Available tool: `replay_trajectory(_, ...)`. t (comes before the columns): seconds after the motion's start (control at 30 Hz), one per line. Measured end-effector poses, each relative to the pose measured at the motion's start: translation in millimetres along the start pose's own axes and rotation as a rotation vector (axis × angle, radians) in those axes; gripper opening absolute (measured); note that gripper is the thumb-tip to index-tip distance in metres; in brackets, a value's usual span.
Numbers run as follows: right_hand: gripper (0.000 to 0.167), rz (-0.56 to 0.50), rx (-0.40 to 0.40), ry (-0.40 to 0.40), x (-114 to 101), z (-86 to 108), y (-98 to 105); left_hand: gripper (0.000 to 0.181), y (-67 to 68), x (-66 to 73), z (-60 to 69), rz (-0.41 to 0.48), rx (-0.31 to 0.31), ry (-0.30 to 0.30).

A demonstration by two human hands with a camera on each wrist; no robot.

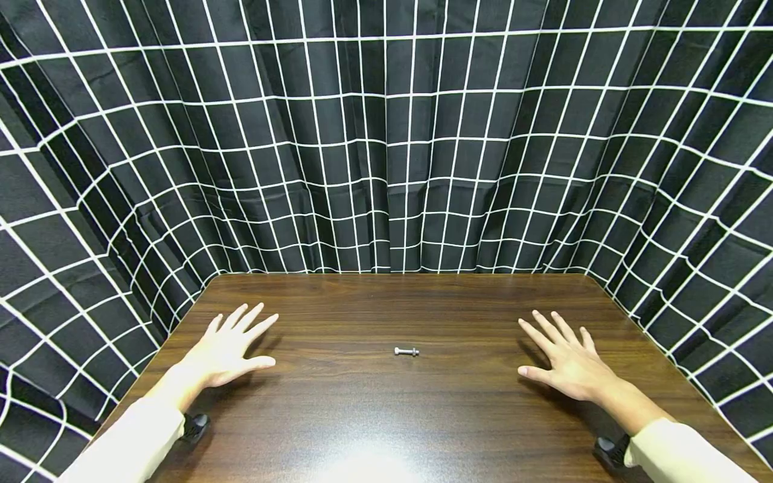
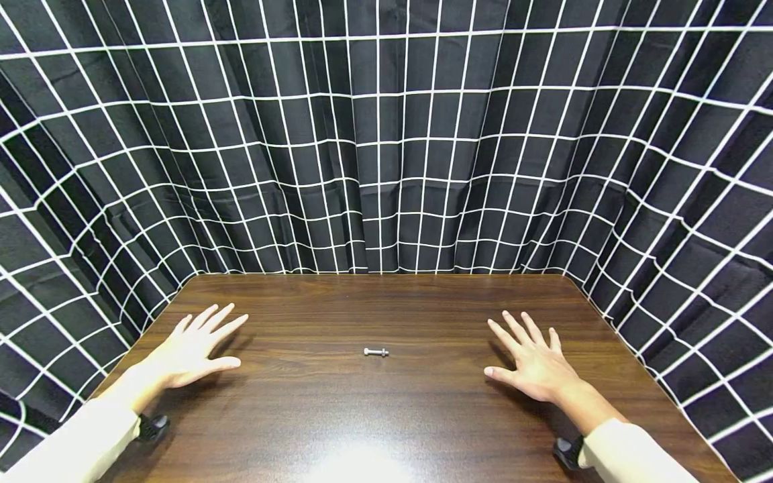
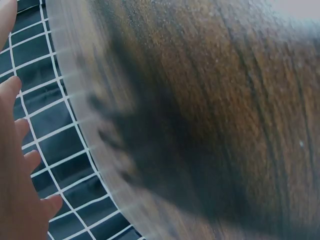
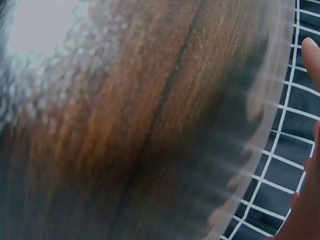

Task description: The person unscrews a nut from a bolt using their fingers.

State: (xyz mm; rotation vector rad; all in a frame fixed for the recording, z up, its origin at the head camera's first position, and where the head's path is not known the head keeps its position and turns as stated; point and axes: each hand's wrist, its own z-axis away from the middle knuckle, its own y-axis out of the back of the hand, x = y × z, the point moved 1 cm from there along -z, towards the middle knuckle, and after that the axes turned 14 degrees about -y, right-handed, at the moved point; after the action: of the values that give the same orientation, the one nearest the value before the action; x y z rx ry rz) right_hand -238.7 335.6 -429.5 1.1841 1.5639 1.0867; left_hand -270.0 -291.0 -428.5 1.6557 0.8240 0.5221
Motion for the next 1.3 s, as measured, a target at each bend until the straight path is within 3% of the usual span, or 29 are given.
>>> replay_trajectory(0.47,0.082,-0.015,-0.029,-0.013,-16,-4.5,-5,0.081,-4.3,9.4,-12.1,0.076,-0.047,0.029)
replay_trajectory(0.67,0.077,-0.039,-0.042,0.008,-25,-11.1,-6,0.078,-9.2,19.0,-22.2,0.109,0.018,-0.019)
replay_trajectory(1.3,0.068,-0.109,0.03,0.107,-54,-25.7,-20,0.075,-6.8,51.4,-61.2,0.392,0.153,-0.121)
